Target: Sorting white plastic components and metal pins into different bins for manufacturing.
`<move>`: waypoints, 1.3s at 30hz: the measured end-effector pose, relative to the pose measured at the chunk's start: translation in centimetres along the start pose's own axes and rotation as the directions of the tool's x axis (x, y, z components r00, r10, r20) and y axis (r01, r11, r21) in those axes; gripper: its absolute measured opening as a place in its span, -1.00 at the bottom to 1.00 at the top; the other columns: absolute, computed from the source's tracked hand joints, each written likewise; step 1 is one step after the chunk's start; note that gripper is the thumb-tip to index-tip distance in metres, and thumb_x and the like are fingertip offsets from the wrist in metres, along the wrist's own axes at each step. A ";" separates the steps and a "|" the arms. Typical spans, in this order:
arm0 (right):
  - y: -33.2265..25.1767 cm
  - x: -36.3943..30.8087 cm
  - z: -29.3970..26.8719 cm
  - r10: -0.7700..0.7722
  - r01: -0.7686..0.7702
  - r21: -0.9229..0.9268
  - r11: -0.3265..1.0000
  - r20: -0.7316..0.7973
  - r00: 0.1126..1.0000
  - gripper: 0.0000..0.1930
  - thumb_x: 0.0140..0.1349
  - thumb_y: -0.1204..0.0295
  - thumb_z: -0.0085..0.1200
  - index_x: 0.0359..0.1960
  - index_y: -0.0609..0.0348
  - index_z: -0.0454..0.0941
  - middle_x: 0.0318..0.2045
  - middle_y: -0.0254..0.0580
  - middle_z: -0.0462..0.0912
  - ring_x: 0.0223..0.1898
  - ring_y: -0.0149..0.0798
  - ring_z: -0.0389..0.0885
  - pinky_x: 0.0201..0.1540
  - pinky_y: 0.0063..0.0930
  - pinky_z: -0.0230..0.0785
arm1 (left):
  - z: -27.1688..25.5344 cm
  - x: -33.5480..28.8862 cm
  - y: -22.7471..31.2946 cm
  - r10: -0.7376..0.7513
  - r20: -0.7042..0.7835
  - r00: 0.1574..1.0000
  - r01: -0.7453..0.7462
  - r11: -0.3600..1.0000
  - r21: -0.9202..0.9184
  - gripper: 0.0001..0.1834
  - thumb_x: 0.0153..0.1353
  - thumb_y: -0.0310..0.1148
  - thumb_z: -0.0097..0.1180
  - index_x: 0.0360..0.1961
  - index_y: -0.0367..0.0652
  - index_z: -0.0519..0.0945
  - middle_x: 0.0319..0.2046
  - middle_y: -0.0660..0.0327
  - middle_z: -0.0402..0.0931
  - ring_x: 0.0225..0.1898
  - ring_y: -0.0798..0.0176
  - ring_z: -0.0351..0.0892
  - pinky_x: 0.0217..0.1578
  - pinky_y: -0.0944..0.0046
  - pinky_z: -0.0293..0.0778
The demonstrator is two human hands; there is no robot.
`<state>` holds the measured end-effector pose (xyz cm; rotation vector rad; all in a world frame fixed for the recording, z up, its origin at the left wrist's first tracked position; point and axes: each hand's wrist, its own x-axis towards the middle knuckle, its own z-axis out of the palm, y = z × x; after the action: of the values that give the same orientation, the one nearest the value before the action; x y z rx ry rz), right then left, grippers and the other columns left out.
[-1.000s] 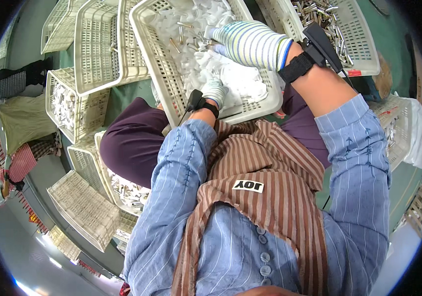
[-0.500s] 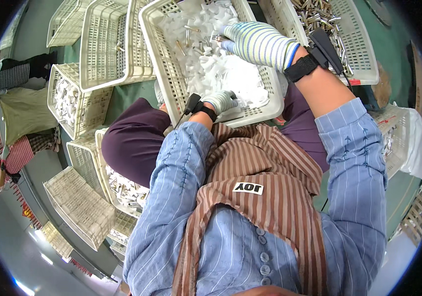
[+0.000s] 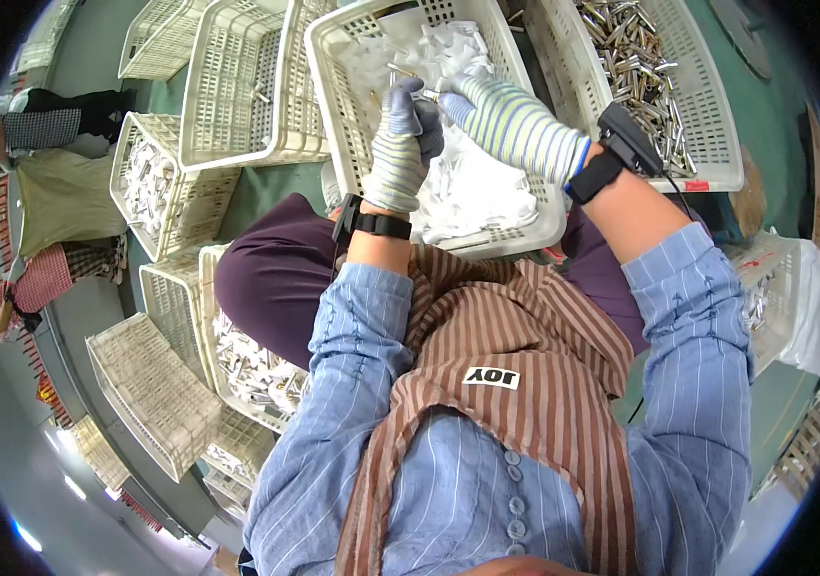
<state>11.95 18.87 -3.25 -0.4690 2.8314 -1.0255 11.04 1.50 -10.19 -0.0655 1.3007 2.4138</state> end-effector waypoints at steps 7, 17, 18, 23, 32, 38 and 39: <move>-2.8 -1.3 0.9 -0.013 0.014 0.009 1.000 -0.035 0.999 -0.69 0.35 0.28 -0.09 -0.04 0.24 0.48 -0.20 0.15 0.60 -0.17 0.16 0.58 -0.16 -0.07 0.43 | 2.6 -1.1 2.0 0.108 -0.261 0.959 -0.119 0.992 -0.028 -0.45 0.27 0.30 -0.11 -0.31 0.01 0.52 -0.61 0.44 0.33 -0.65 0.51 0.24 -0.65 0.46 0.17; -3.7 -1.4 1.1 -0.031 0.029 -0.031 0.999 -0.080 0.996 -0.70 0.37 0.20 -0.13 -0.09 0.15 0.48 -0.39 0.08 0.63 -0.35 0.12 0.62 -0.31 -0.02 0.43 | 3.2 -1.6 2.0 0.119 -0.231 0.966 -0.113 0.993 0.039 -0.44 0.35 0.25 -0.22 -0.38 -0.03 0.49 -0.54 0.39 0.43 -0.54 0.46 0.36 -0.45 0.42 0.40; -4.0 -1.5 1.1 -0.083 0.078 -0.046 0.996 -0.105 0.991 -0.67 0.37 0.16 -0.15 -0.18 0.18 0.48 -0.48 0.10 0.63 -0.40 0.12 0.62 -0.35 0.00 0.43 | 3.1 -1.6 1.8 0.165 -0.231 0.959 -0.156 0.986 0.058 -0.46 0.37 0.21 -0.22 -0.42 -0.02 0.48 -0.55 0.41 0.39 -0.51 0.47 0.34 -0.43 0.41 0.35; -4.2 -2.2 2.5 -0.010 0.007 -0.060 0.998 -0.046 0.999 -0.69 0.38 0.21 -0.16 -0.09 0.20 0.45 -0.46 0.11 0.63 -0.41 0.13 0.61 -0.36 0.00 0.42 | 2.6 -1.8 0.4 0.278 -0.231 0.933 -0.239 0.954 0.181 -0.43 0.41 0.18 -0.30 -0.47 -0.02 0.48 -0.54 0.43 0.40 -0.49 0.47 0.32 -0.39 0.39 0.31; -1.3 -0.7 4.7 -0.123 0.074 0.341 0.937 0.124 0.985 -0.63 0.41 0.22 -0.23 0.01 0.25 0.44 -0.38 0.10 0.62 -0.37 0.12 0.59 -0.24 -0.09 0.40 | 0.8 -2.2 -1.3 0.219 -0.263 0.940 -0.172 0.967 0.190 -0.54 0.44 0.03 -0.20 -0.39 -0.13 0.45 -0.50 0.32 0.40 -0.48 0.45 0.34 -0.41 0.35 0.37; -1.8 0.8 1.6 0.182 -0.602 0.393 0.695 0.714 0.676 -0.64 0.36 0.08 -0.18 -0.33 0.10 0.48 -0.69 -0.33 0.42 -0.64 -0.32 0.40 -0.59 -0.43 0.24 | 0.1 -2.8 -0.4 0.071 -0.235 0.969 0.024 0.925 0.378 -0.50 0.44 0.04 -0.29 -0.37 -0.16 0.46 -0.58 0.29 0.41 -0.57 0.42 0.39 -0.53 0.37 0.36; -2.0 0.9 1.7 0.218 -0.618 0.418 0.666 0.683 0.697 -0.59 0.36 0.00 -0.19 -0.38 0.05 0.50 -0.73 -0.42 0.37 -0.70 -0.45 0.30 -0.61 -0.52 0.15 | -0.6 -2.2 -0.7 0.094 -0.190 0.977 -0.014 0.924 0.382 -0.51 0.44 0.01 -0.30 -0.40 -0.16 0.45 -0.60 0.30 0.38 -0.57 0.40 0.38 -0.54 0.32 0.34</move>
<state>11.98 16.08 -3.23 0.0151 1.7545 -1.3221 13.25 0.67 -10.60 -0.1768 1.8665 2.1979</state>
